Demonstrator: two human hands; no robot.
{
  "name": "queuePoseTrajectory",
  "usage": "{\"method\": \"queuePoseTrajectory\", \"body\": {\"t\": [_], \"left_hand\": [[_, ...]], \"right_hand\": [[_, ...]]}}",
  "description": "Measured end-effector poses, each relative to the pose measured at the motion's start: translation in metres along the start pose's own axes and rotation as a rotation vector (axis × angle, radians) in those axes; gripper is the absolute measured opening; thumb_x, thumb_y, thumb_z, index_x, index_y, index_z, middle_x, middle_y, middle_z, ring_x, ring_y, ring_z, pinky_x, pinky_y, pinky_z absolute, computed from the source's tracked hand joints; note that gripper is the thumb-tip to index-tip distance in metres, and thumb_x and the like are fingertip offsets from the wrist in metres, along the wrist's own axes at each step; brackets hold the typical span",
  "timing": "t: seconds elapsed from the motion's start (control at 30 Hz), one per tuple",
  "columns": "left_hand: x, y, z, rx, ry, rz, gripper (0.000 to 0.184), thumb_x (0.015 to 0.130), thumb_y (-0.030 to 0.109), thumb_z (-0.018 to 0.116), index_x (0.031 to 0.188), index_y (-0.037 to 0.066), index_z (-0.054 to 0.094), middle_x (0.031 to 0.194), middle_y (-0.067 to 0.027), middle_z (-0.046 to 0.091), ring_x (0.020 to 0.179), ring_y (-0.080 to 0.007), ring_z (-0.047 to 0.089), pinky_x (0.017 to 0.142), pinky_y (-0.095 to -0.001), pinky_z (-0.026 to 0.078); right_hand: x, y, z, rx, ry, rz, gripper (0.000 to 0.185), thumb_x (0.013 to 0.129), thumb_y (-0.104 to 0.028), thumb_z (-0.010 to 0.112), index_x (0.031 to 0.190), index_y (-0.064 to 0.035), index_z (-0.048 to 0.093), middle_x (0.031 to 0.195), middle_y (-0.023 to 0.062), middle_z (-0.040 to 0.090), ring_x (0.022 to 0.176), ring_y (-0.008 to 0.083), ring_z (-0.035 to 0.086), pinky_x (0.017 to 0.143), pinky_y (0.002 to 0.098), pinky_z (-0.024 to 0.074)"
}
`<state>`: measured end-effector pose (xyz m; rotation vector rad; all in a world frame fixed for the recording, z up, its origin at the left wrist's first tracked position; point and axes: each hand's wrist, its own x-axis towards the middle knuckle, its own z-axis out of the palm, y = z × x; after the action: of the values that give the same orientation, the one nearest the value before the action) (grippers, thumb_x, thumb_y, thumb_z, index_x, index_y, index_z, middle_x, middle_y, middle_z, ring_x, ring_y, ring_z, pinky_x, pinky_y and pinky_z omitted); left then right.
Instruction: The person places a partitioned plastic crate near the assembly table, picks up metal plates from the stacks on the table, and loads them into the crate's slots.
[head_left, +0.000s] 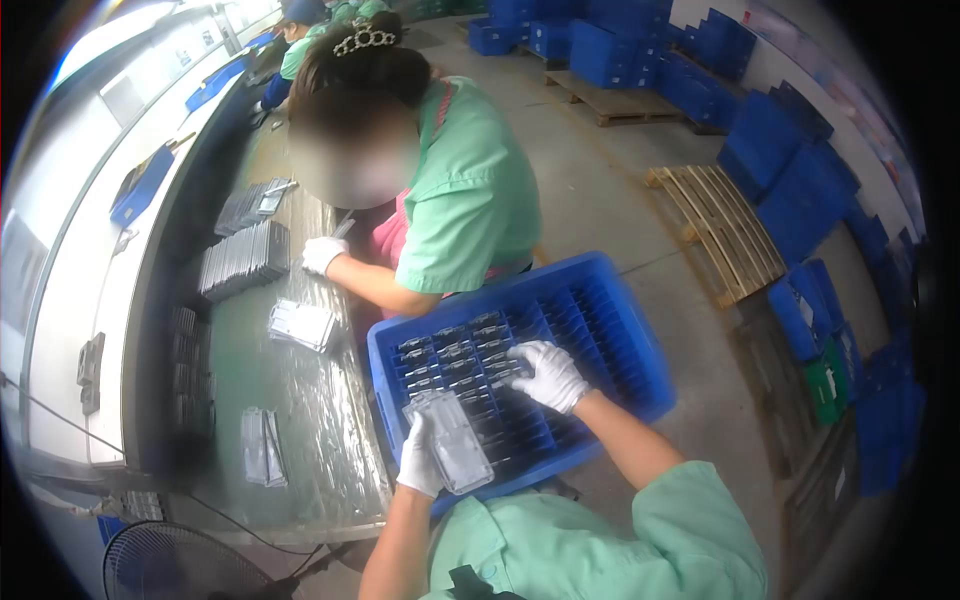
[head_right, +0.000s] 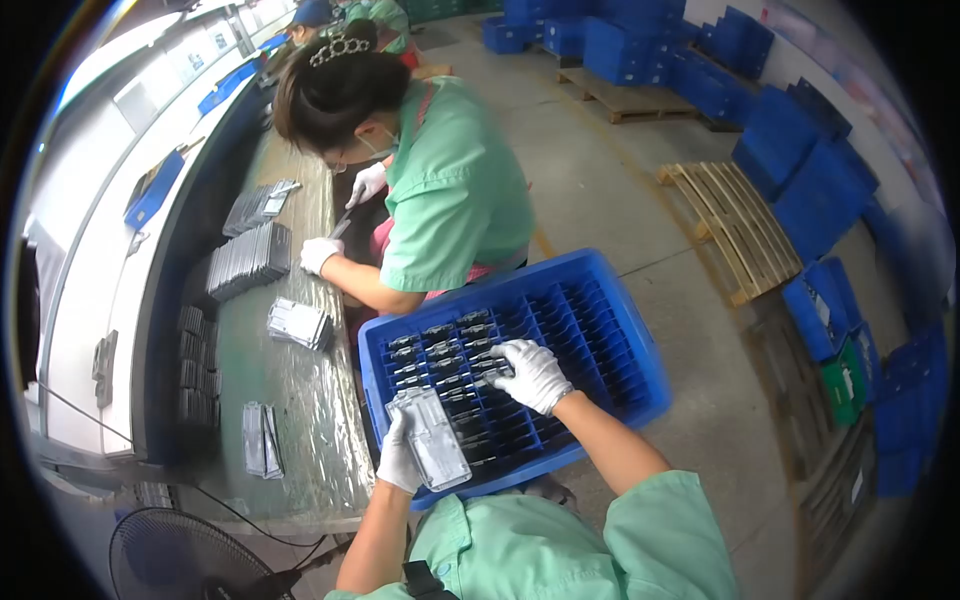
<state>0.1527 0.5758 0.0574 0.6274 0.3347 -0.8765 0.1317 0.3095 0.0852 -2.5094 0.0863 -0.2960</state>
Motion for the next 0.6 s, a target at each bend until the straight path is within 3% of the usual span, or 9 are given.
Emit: {"method": "queuePoseTrajectory", "body": {"t": [0.03,0.07,0.17,0.2,0.23,0.3,0.33,0.43,0.6], "left_hand": [[0.003,-0.003,-0.001,0.020,0.024,0.012,0.053,0.087,0.049,0.055,0.120,0.008,0.052,0.107,-0.0120,0.061,0.094,-0.0293,0.061,0.084,-0.0457,0.049],[-0.002,-0.003,0.017,0.047,0.078,0.003,0.050,0.087,0.048,0.056,0.118,0.009,0.054,0.106,-0.0086,0.062,0.092,-0.0233,0.062,0.083,-0.0405,0.050],[0.010,-0.013,0.034,0.176,0.097,-0.024,0.045,0.091,0.042,0.051,0.121,0.008,0.052,0.113,-0.0082,0.060,0.102,-0.0229,0.058,0.092,-0.0385,0.044],[0.013,-0.015,0.037,0.230,0.094,-0.042,0.045,0.092,0.041,0.049,0.122,0.007,0.051,0.114,-0.0071,0.059,0.105,-0.0224,0.056,0.095,-0.0366,0.042],[0.022,-0.020,0.028,0.248,0.058,0.048,0.047,0.091,0.044,0.050,0.118,0.005,0.053,0.108,-0.0082,0.061,0.099,-0.0223,0.058,0.088,-0.0356,0.045],[0.043,-0.031,0.005,0.276,-0.013,0.237,0.052,0.090,0.048,0.050,0.110,0.001,0.056,0.096,-0.0105,0.063,0.086,-0.0219,0.062,0.074,-0.0337,0.051],[0.017,-0.003,0.035,0.166,0.134,-0.033,0.048,0.092,0.044,0.048,0.109,0.000,0.054,0.093,-0.0108,0.063,0.083,-0.0241,0.062,0.070,-0.0367,0.053],[0.019,-0.002,0.002,0.226,0.214,0.192,0.035,0.089,0.034,0.058,0.111,0.007,0.054,0.099,-0.0101,0.063,0.085,-0.0248,0.063,0.076,-0.0401,0.052],[0.016,-0.004,0.004,0.298,0.212,0.230,0.031,0.088,0.024,0.061,0.112,0.007,0.055,0.098,-0.0054,0.062,0.087,-0.0181,0.061,0.077,-0.0342,0.051]], "right_hand": [[-0.001,-0.012,0.000,-0.156,0.067,-0.045,0.047,0.074,-0.038,0.070,0.105,-0.0050,0.059,0.093,0.0123,0.065,0.089,0.0264,0.063,0.080,0.0358,0.0485],[0.000,-0.030,-0.001,0.061,0.002,0.190,0.058,0.070,-0.050,0.071,0.103,-0.0043,0.060,0.091,0.0135,0.064,0.088,0.0280,0.062,0.079,0.0365,0.0481],[0.006,-0.046,0.017,0.419,-0.332,0.342,0.055,0.074,-0.049,0.069,0.100,-0.0014,0.061,0.094,0.0178,0.064,0.091,0.0286,0.061,0.082,0.0363,0.0465],[0.007,-0.031,0.034,0.495,-0.427,0.224,0.050,0.077,-0.045,0.067,0.097,-0.0002,0.060,0.094,0.0196,0.064,0.088,0.0279,0.061,0.080,0.0365,0.0461],[0.012,-0.032,0.024,0.466,-0.436,0.175,0.041,0.080,-0.038,0.067,0.096,-0.0006,0.059,0.090,0.0155,0.064,0.085,0.0206,0.060,0.077,0.0329,0.0462],[0.019,-0.008,0.021,0.699,-0.406,0.276,0.032,0.082,-0.028,0.067,0.097,-0.0018,0.058,0.087,0.0071,0.063,0.083,0.0126,0.057,0.074,0.0283,0.0462],[0.020,-0.018,-0.002,0.836,-0.306,0.333,0.022,0.083,-0.020,0.067,0.095,-0.0036,0.058,0.084,-0.0001,0.060,0.080,0.0068,0.053,0.072,0.0250,0.0458],[0.023,0.001,-0.020,0.985,-0.178,0.301,0.014,0.085,-0.013,0.066,0.092,-0.0052,0.057,0.085,-0.0018,0.060,0.079,0.0066,0.053,0.074,0.0238,0.0455],[0.012,0.003,-0.003,1.074,-0.136,0.270,0.012,0.083,-0.002,0.064,0.094,-0.0051,0.059,0.099,0.0042,0.066,0.093,0.0100,0.060,0.084,0.0246,0.0469]]}}
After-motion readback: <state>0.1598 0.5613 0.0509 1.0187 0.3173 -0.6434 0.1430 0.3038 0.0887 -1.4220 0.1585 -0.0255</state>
